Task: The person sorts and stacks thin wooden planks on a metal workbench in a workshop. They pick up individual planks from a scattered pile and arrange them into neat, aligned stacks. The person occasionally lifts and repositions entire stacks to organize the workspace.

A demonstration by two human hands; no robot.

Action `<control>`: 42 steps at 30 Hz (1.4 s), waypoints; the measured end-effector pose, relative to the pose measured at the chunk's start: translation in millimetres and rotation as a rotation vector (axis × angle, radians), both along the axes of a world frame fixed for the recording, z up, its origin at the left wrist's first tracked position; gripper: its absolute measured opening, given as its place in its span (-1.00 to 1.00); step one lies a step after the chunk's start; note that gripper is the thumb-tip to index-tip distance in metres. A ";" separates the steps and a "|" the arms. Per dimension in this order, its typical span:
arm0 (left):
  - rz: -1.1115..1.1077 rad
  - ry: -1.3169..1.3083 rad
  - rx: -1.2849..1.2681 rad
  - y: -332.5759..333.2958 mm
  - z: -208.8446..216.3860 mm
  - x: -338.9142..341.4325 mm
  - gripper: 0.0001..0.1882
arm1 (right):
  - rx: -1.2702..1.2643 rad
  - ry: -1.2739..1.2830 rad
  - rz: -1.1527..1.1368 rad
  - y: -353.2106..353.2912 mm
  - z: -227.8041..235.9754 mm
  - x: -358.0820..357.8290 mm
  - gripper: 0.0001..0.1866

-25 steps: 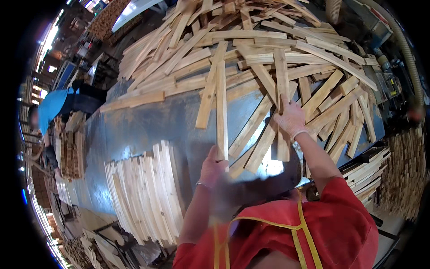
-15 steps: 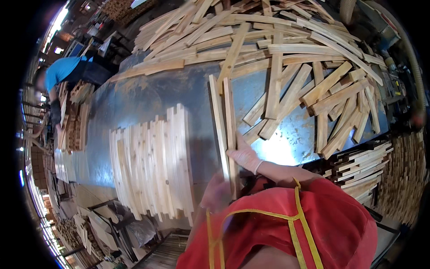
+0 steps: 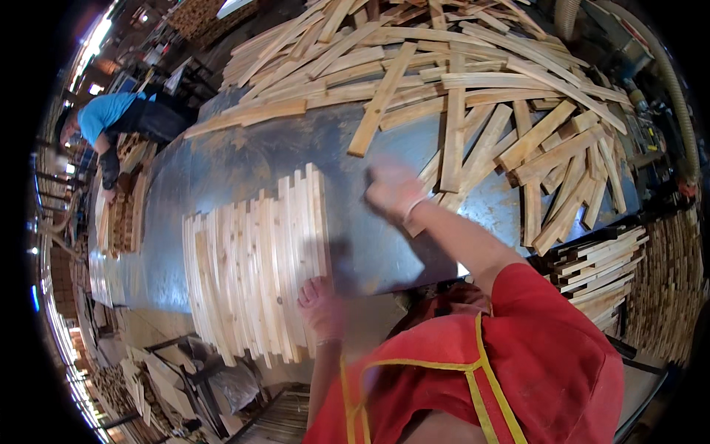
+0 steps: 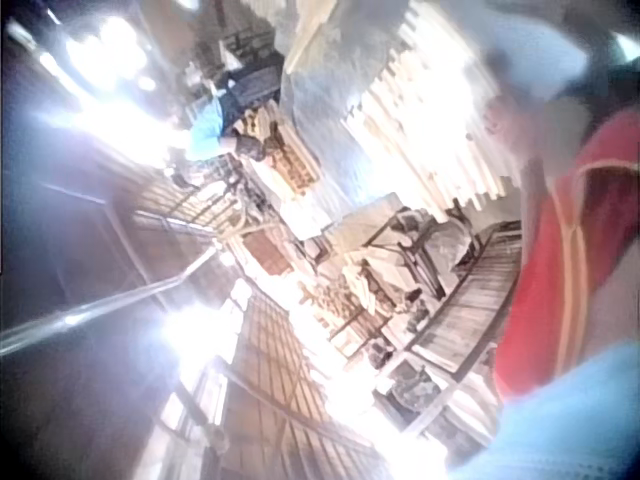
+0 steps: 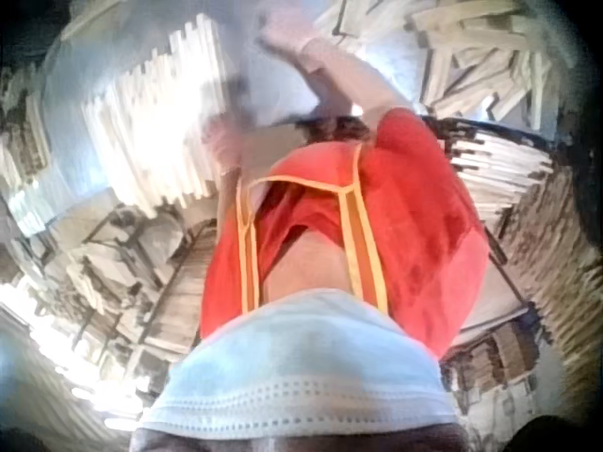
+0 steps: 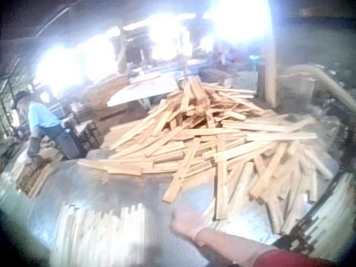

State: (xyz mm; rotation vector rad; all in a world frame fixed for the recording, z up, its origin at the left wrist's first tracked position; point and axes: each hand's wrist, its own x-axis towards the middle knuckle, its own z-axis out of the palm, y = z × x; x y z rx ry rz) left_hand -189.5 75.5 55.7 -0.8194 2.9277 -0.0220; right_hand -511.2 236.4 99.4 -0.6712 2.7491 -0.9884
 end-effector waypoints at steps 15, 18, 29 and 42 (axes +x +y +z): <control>-0.034 -0.162 0.388 117.3 9.4 -193.1 0.10 | 0.137 0.269 -0.107 148.0 -4.1 -98.2 -0.34; -0.105 -0.045 0.494 99.7 -2.3 -196.9 -0.02 | 0.588 0.497 -0.094 198.6 -28.6 -210.1 -0.32; 0.630 0.437 1.709 61.1 59.6 -84.1 -0.30 | -0.228 -0.641 0.084 96.3 19.6 -92.1 -0.29; -0.111 0.151 0.143 24.6 8.5 -9.4 -0.25 | 0.076 -0.468 0.745 -29.6 -57.4 107.5 -0.47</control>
